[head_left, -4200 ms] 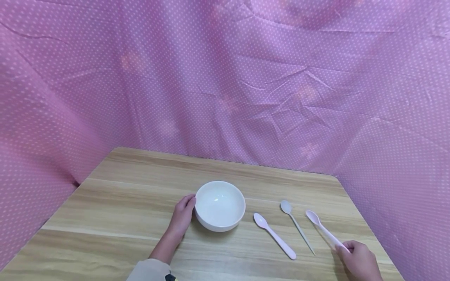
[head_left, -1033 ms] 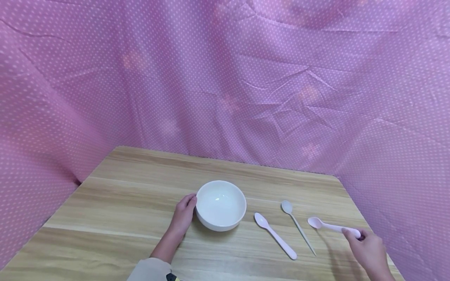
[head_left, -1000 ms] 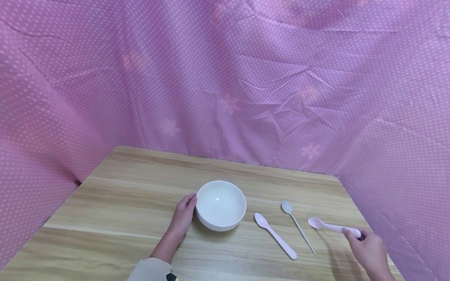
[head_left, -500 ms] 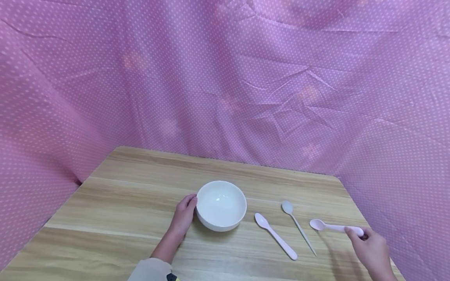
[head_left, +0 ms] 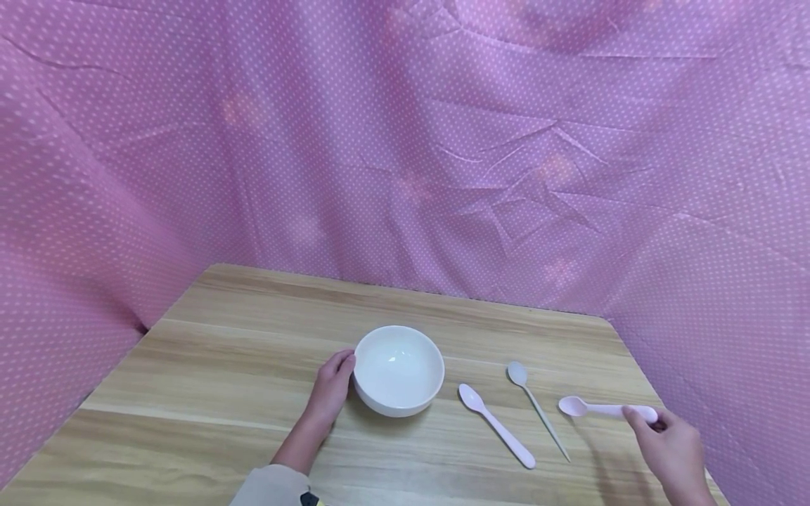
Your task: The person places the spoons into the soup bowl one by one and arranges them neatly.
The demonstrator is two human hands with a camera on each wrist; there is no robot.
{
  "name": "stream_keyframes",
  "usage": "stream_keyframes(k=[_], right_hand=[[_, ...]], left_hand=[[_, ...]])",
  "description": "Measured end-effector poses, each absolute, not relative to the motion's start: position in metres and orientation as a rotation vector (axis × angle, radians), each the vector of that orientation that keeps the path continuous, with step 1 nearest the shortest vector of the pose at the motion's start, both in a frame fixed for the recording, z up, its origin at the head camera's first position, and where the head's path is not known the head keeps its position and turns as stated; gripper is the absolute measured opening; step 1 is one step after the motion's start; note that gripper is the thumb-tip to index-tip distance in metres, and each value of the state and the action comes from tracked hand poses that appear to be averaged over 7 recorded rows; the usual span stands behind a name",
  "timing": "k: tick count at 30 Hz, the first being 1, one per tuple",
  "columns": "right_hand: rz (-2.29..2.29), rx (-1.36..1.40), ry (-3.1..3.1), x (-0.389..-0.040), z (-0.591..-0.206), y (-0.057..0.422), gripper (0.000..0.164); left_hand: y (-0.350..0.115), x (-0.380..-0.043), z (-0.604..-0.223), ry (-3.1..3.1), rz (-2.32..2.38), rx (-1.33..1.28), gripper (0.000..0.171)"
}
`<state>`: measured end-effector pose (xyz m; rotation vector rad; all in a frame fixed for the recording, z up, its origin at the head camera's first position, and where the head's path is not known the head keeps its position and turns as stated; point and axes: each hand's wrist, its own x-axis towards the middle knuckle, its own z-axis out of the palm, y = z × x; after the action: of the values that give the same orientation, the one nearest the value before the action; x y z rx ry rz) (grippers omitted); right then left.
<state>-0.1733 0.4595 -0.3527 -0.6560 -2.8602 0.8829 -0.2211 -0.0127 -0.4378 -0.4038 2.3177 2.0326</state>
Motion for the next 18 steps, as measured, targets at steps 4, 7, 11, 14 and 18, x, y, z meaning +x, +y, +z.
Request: stream_keyframes(k=[4, 7, 11, 14, 18], right_hand=[[0.899, -0.663, -2.846, -0.1736, -0.3513, 0.4583, 0.059], [0.927, -0.683, -2.824, -0.1745, -0.3504, 0.4574, 0.06], [0.954, -0.689, -2.799, -0.1755, -0.3492, 0.4565, 0.062], [0.969, -0.694, -2.791, -0.1762, -0.348, 0.4556, 0.065], [0.975, -0.705, -2.774, -0.1767, -0.3473, 0.4539, 0.065]], left_hand=[[-0.0124, -0.2209, -0.4377, 2.331, 2.032, -0.394, 0.046], [-0.0121, -0.2214, -0.4379, 2.334, 2.03, -0.388, 0.046], [-0.0126, -0.2222, -0.4385, 2.323, 2.022, -0.396, 0.046], [-0.0131, -0.2226, -0.4388, 2.318, 2.019, -0.403, 0.045], [-0.0133, -0.2228, -0.4385, 2.315, 2.018, -0.4, 0.046]])
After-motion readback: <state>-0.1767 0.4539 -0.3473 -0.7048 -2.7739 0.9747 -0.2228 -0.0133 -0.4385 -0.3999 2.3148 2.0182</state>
